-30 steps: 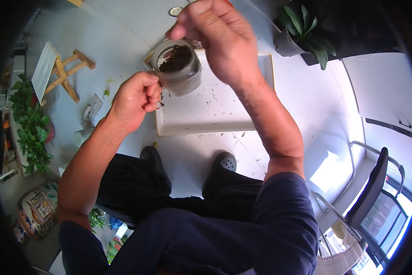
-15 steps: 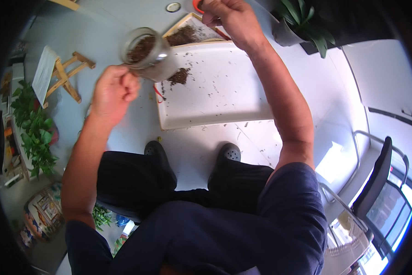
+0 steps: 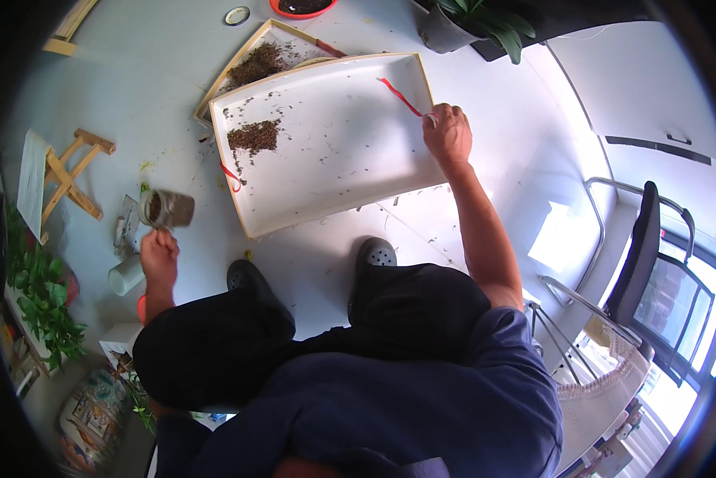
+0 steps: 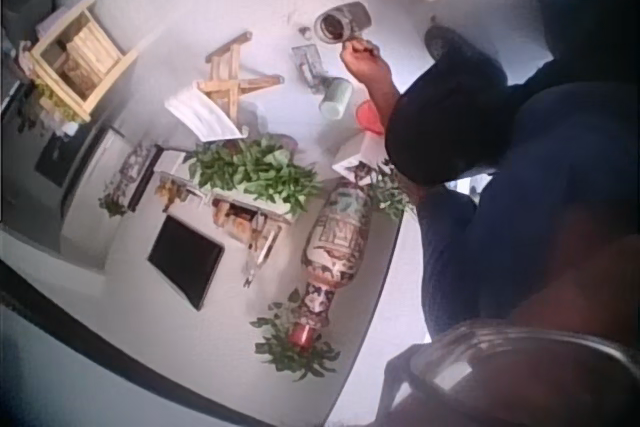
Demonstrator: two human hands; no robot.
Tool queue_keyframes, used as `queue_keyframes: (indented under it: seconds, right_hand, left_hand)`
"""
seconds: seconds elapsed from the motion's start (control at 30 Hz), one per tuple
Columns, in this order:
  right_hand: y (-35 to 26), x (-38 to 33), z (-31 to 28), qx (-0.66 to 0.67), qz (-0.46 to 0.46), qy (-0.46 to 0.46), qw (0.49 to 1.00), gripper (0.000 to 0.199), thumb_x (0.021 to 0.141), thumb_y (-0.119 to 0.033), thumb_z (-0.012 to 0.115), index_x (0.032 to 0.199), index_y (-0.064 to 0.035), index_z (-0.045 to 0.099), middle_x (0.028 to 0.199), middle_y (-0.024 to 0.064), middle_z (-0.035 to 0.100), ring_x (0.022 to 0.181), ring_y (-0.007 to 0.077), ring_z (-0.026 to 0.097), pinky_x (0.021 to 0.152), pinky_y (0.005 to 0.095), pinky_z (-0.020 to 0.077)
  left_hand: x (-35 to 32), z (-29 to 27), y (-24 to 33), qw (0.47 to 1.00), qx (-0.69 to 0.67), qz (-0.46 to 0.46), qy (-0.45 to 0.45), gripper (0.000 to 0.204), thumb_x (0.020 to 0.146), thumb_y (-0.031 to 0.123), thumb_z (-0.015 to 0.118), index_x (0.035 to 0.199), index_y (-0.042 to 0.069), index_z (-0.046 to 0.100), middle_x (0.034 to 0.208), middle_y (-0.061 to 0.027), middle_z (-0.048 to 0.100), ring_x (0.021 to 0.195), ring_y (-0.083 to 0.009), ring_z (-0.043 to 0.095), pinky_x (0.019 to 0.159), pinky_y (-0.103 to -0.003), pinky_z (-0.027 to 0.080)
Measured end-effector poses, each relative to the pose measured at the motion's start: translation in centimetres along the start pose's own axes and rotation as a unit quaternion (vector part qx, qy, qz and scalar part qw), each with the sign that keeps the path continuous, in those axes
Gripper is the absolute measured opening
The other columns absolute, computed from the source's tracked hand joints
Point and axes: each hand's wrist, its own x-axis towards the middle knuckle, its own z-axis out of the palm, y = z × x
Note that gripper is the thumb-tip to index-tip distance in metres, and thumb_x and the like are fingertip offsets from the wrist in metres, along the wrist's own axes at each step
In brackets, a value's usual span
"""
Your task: The person sorts through dried plant material in a tray by hand, then walks to a kitchen and takes down several bags of spices and herbs from a shelf.
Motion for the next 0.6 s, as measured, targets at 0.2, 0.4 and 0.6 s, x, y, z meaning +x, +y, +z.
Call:
queue_keyframes:
  seconds: [0.2, 0.4, 0.6]
  right_hand:
    - [5.9, -0.9, 1.9, 0.173, 0.196, -0.337, 0.905, 0.058, 0.081, -0.034, 0.068, 0.128, -0.0023, 0.057, 0.119, 0.0162, 0.064, 0.114, 0.0287, 0.059, 0.096, 0.0385, 0.0458]
    - [7.9, -2.8, 3.2, 0.37, 0.223, -0.389, 0.814, 0.057, 0.079, -0.017, 0.063, 0.13, 0.0051, 0.05, 0.114, 0.0166, 0.061, 0.108, 0.0284, 0.058, 0.095, 0.041, 0.0475]
    - [5.9, -3.6, -2.2, 0.459, 0.222, -0.364, 0.779, 0.062, 0.075, -0.023, 0.055, 0.13, 0.0055, 0.051, 0.113, 0.0176, 0.06, 0.102, 0.0284, 0.058, 0.09, 0.0384, 0.049]
  left_hand:
    - [-0.2, -4.2, -6.8, 0.994, -0.067, -0.048, 0.076, 0.026, 0.091, 0.031, 0.051, 0.073, 0.014, 0.045, 0.069, -0.0011, 0.045, 0.063, -0.0162, 0.047, 0.054, -0.03, 0.035]
    - [0.3, -5.4, -8.5, 0.988, -0.122, -0.047, 0.083, 0.026, 0.091, 0.028, 0.053, 0.072, 0.013, 0.045, 0.072, -0.0021, 0.05, 0.066, -0.0172, 0.05, 0.057, -0.03, 0.037]
    - [-0.1, -5.3, -9.0, 0.997, 0.01, 0.005, 0.078, 0.011, 0.093, 0.02, 0.052, 0.089, 0.01, 0.053, 0.091, -0.0039, 0.054, 0.079, -0.014, 0.053, 0.066, -0.026, 0.041]
